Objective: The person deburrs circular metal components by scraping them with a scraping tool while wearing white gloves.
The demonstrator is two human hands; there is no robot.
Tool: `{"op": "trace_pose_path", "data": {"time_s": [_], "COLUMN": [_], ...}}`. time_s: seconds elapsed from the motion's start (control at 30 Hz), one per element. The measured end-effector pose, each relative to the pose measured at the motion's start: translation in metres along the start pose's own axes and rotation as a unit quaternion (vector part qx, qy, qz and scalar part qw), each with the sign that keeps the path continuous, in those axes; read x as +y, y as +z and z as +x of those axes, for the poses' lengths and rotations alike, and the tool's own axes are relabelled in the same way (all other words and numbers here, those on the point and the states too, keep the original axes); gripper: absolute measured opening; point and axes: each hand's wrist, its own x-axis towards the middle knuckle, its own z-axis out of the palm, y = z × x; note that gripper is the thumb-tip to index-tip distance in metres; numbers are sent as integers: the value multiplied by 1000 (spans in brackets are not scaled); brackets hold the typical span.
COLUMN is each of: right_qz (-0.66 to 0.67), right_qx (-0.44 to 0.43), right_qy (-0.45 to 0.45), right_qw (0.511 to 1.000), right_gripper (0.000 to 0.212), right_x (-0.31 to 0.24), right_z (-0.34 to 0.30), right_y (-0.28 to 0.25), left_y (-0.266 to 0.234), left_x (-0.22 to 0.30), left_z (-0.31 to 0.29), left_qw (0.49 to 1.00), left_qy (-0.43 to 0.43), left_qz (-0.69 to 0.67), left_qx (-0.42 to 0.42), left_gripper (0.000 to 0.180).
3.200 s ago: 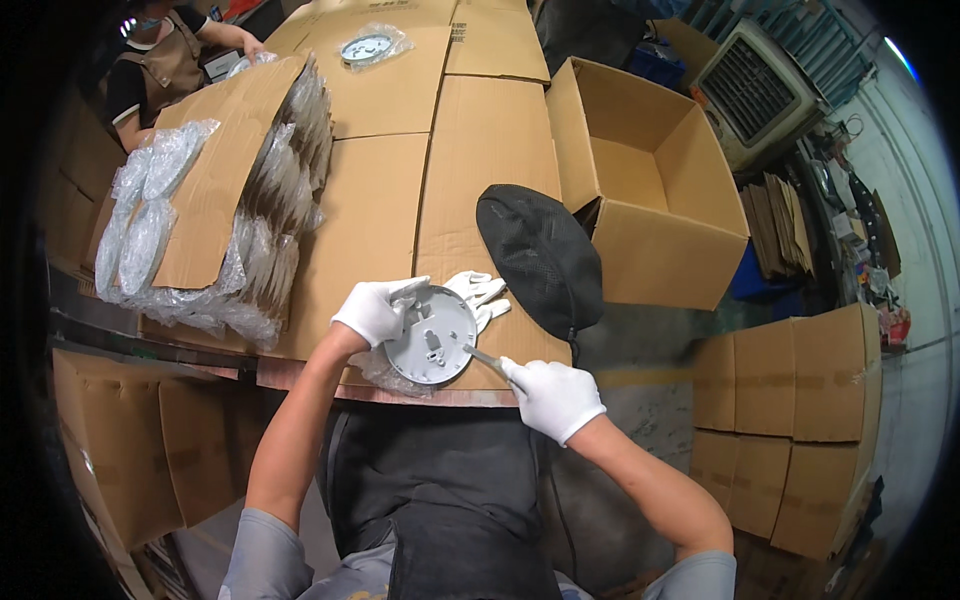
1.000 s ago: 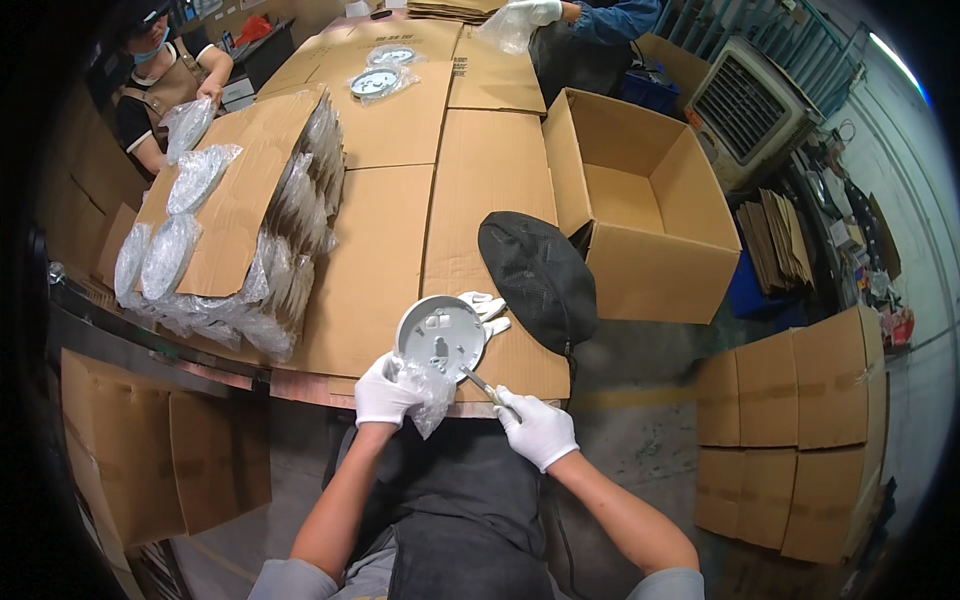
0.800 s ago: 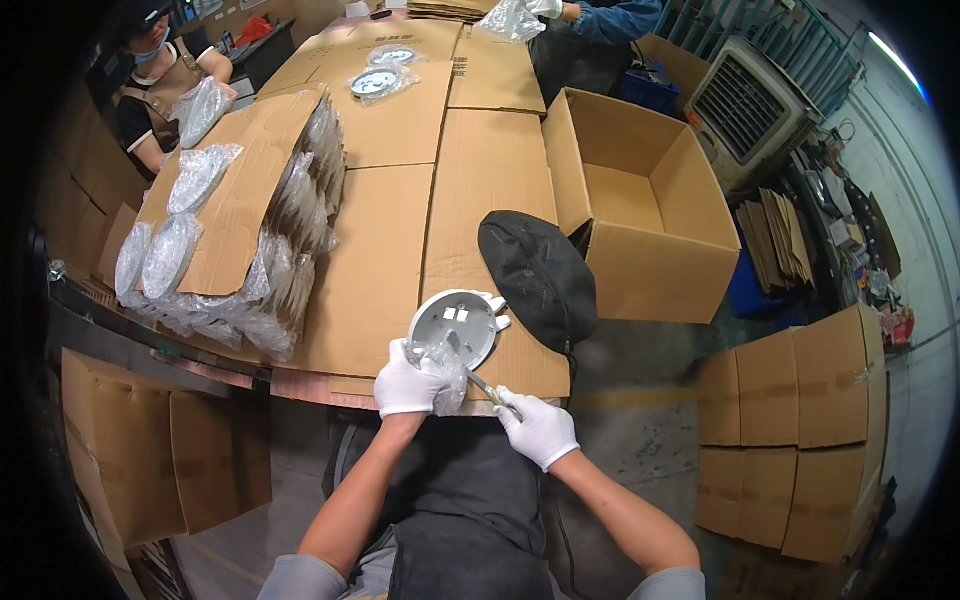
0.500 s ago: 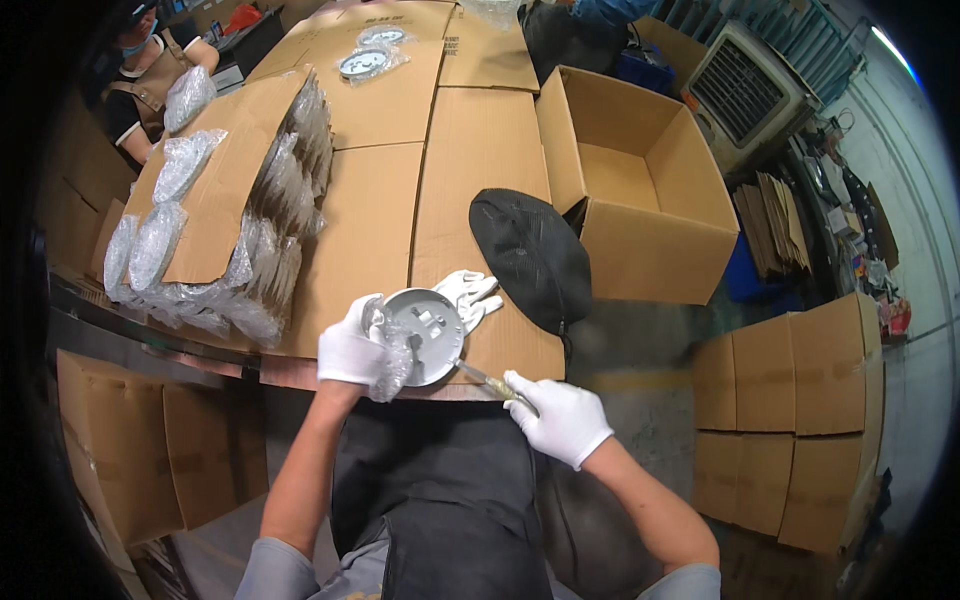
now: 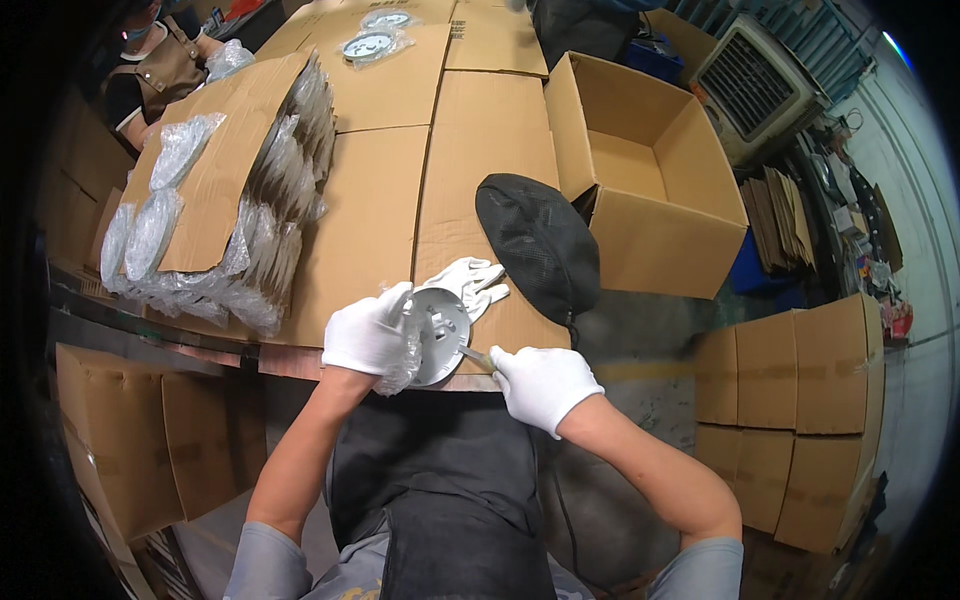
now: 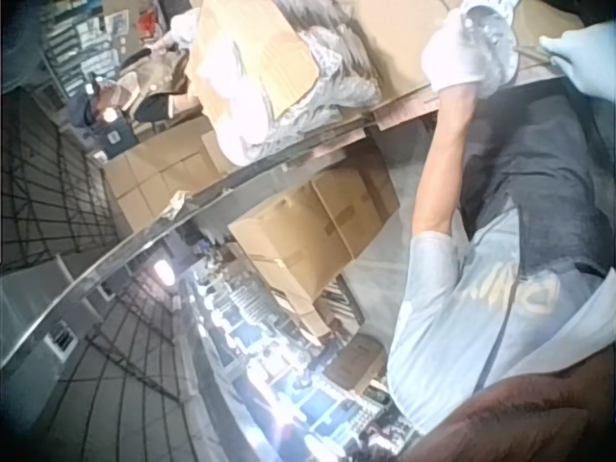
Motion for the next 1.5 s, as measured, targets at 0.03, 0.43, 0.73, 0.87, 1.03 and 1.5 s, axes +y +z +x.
{"op": "trace_pose_path", "data": {"time_s": [0.03,0.43,0.73,0.87,1.03,1.5], "right_qz": [0,15,123,66,11,68], "right_qx": [-1,36,215,154,51,109], "right_qy": [-1,4,19,16,-5,-31], "right_qw": [1000,999,969,986,999,991], "right_gripper": [25,25,28,27,22,23], "right_x": [0,-4,12,8,-4,19], "right_z": [1,1,-9,-10,5,0], "right_y": [2,20,70,32,13,44], "left_y": [0,27,31,13,4,28], "left_x": [1,-46,-55,-39,-27,-44], "left_z": [0,14,11,13,13,20], "left_qw": [1000,984,975,997,998,991], "left_qy": [2,-65,-105,-34,-22,-60], "left_qz": [-2,-159,-190,-60,-22,-109], "left_qx": [0,-43,-35,-29,-57,-39], "left_gripper": [8,24,24,22,25,29]}}
